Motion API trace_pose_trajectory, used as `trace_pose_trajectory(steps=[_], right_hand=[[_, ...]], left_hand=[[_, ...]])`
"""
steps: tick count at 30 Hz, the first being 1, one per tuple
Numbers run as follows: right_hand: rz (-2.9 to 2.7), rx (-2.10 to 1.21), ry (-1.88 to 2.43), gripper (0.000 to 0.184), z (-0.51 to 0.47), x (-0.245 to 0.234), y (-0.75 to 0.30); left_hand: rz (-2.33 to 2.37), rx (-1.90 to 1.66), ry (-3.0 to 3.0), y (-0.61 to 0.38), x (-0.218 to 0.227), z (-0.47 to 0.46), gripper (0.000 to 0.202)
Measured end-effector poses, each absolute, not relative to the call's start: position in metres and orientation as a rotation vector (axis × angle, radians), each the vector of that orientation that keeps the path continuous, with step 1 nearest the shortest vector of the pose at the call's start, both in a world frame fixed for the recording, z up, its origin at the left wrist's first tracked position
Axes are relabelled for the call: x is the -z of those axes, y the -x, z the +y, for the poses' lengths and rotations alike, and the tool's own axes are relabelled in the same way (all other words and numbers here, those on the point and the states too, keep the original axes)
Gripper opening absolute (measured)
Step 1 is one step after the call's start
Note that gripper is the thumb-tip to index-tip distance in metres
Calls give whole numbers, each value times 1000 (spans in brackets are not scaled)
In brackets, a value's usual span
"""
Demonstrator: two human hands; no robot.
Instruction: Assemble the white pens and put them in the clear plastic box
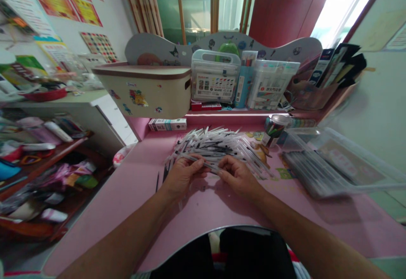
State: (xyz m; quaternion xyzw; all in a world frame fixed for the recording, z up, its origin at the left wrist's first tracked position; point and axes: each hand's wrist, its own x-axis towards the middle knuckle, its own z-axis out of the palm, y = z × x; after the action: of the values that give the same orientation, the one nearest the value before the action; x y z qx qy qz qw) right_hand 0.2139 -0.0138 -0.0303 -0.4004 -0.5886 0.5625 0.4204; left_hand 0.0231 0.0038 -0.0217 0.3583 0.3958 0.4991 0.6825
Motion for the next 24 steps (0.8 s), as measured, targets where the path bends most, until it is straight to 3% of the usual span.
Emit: trace_pose_trajectory(steps=[19,24], right_hand=[[-1401,-1654,873,28,-8,34,-221],[-1441,-1644,893,22,-10,32,-218]], left_hand=[[843,-1115,-912,-25,20,2,36],[878,-1160,-1041,-28,9,-2,24]])
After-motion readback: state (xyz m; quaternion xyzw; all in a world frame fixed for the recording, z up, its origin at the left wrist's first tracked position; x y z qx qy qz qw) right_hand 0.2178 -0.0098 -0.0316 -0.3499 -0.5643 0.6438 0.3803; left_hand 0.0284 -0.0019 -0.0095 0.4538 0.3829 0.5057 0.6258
